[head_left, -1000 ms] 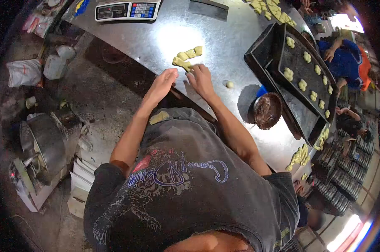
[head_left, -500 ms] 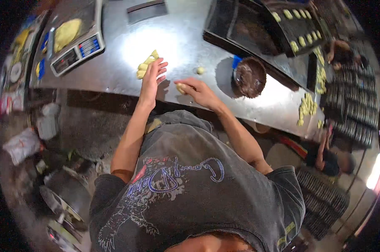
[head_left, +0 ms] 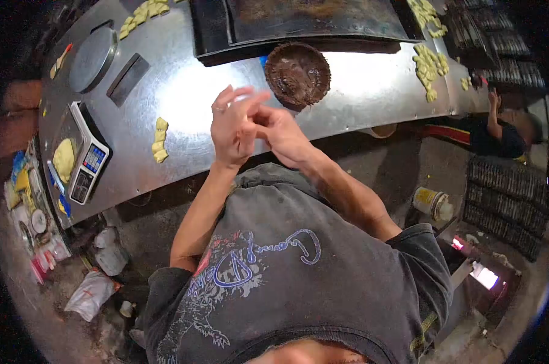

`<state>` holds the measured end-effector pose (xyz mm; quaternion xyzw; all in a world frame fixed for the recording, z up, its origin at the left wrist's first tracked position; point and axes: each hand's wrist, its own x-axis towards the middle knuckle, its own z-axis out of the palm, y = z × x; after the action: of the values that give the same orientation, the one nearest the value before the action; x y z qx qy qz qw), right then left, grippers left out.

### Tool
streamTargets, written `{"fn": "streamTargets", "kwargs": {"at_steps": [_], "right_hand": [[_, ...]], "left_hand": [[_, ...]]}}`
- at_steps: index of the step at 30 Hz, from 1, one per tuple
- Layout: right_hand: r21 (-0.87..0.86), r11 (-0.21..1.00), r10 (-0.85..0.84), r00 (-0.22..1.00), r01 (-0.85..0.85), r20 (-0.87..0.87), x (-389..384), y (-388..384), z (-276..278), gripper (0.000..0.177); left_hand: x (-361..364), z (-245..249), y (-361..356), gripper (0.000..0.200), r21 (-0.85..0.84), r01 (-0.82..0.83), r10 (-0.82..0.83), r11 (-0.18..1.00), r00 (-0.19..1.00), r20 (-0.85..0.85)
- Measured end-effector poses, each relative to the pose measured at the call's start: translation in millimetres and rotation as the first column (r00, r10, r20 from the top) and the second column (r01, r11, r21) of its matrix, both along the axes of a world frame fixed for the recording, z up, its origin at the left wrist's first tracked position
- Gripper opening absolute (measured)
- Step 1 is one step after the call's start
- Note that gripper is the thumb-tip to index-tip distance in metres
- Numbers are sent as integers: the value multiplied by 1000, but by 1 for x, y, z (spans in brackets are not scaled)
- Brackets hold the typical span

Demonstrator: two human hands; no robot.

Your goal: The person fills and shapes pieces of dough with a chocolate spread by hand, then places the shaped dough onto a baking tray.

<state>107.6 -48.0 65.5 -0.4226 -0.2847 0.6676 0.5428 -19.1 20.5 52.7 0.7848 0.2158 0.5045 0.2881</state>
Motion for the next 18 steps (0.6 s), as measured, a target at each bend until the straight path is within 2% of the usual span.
{"fn": "streamTargets", "kwargs": {"at_steps": [1, 3, 4, 5, 7, 8, 9, 10, 11, 12, 14, 17, 18], "right_hand": [[-63, 998, -26, 993, 19, -114, 7, -8, -3, 25], [-191, 981, -86, 940, 23, -330, 27, -24, -7, 26], [-260, 965, -138, 928, 46, -346, 38, -30, -15, 24], [-220, 974, -95, 968, 44, -230, 52, -33, -21, 23], [-140, 990, -10, 1000, 11, 15, 93, -30, -35, 20], [-73, 996, 64, 948, -43, 311, 122, -25, -50, 20], [-21, 993, 106, 805, -116, 583, 150, -16, -63, 20], [-25, 998, 59, 692, -59, 719, 167, -9, -71, 19], [-17, 1000, 17, 553, -4, 833, 181, -3, -77, 18], [-20, 997, 45, 364, -71, 930, 195, 3, -87, 18], [-55, 976, 46, -47, -212, 998, 207, 12, -113, 17], [232, 889, -259, -15, -395, 966, 204, 3, -143, 16], [179, 891, -224, -62, -418, 973, 202, 2, -138, 16]], "left_hand": [[2, -10, 1, 52, 81, 70, -68, 994, 997, -31], [27, -25, -6, 54, 50, 140, -140, 989, 990, 3], [40, -31, -12, 55, 32, 169, -169, 985, 985, 20], [50, -43, -19, 65, -28, 230, -231, 973, 973, -11], [71, -48, -32, 77, -49, 211, -216, 976, 966, -142], [74, -65, -38, 85, -55, 193, -201, 980, 936, -288], [77, -73, -45, 82, -298, 160, -230, 941, 948, -219], [79, -78, -54, 79, -523, 137, -244, 841, 959, -142], [81, -80, -62, 76, -715, 124, -237, 688, 970, -60], [76, -75, -61, 62, -866, 83, -228, 493, 973, -36], [69, -81, -58, 49, -884, 10, -123, 467, 991, -54], [54, -88, -60, 41, -919, -85, 19, 386, 996, -84], [50, -85, -59, 42, -934, -101, 56, 343, 995, -88]]}}
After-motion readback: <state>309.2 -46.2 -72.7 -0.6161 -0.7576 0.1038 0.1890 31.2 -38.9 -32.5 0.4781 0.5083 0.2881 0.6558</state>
